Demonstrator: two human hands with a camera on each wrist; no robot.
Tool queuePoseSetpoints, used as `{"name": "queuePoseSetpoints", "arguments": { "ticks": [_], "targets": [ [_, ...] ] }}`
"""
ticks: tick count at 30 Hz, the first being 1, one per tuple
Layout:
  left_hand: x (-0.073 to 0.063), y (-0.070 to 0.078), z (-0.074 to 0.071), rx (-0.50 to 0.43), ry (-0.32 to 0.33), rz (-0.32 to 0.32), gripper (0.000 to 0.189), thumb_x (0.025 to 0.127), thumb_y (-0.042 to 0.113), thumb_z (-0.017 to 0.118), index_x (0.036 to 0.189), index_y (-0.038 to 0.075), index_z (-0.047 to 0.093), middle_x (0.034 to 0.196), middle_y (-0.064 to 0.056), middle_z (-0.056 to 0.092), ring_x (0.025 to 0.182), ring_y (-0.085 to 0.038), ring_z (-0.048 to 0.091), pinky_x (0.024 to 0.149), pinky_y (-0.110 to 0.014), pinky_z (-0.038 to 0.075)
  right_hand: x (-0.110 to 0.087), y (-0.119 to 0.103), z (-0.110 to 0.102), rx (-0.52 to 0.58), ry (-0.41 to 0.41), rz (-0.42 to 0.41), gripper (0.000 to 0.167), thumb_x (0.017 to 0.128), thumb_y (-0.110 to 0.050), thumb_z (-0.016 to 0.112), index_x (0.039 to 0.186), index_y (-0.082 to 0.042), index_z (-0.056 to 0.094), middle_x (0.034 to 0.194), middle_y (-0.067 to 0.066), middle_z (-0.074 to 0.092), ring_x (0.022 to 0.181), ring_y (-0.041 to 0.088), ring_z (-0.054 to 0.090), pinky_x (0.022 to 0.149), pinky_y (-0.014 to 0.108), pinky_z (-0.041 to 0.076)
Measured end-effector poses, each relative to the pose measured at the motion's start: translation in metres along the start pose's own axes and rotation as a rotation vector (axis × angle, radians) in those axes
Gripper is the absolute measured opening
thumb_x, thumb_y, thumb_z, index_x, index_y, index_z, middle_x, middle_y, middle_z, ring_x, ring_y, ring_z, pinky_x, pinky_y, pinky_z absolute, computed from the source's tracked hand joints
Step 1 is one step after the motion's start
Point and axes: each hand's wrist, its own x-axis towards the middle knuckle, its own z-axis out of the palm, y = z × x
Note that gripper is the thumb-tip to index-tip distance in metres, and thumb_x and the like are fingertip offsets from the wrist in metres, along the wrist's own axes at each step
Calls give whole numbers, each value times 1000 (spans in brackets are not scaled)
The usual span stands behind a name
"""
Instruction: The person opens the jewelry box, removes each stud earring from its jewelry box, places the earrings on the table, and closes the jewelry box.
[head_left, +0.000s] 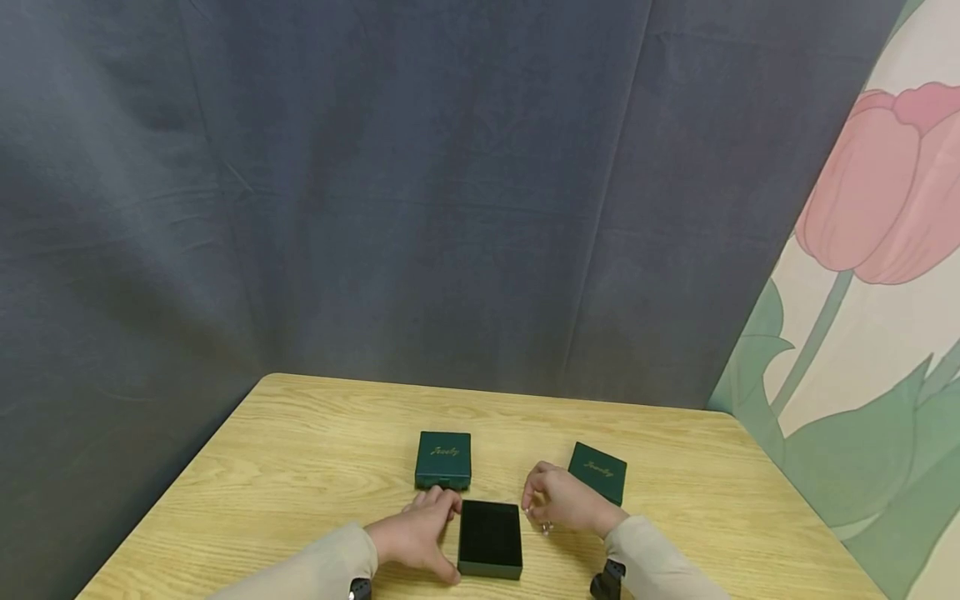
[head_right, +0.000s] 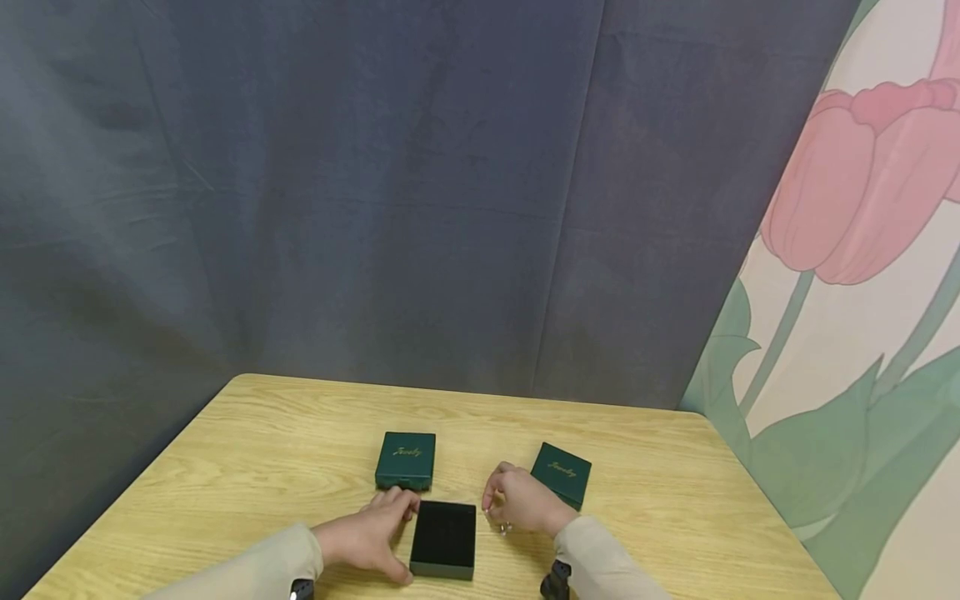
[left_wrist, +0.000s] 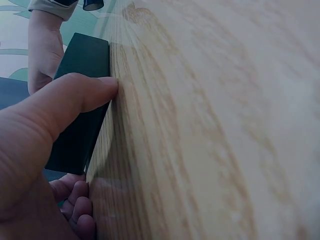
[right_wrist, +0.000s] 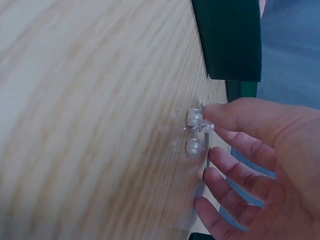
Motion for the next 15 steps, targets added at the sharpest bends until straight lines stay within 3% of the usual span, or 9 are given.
{"name": "queuePoseSetpoints", "arguments": {
  "ticks": [15],
  "targets": [
    [2, -2, 1, 28, 13, -4, 64, 70, 32, 84, 117, 22, 42, 104, 5, 39, 92, -11, 33, 81, -28, 32, 1, -1, -1, -9, 4, -4, 8, 85, -8, 72, 83, -13, 67, 95, -5, 55, 81, 9, 48, 70, 25, 43]
  ]
}}
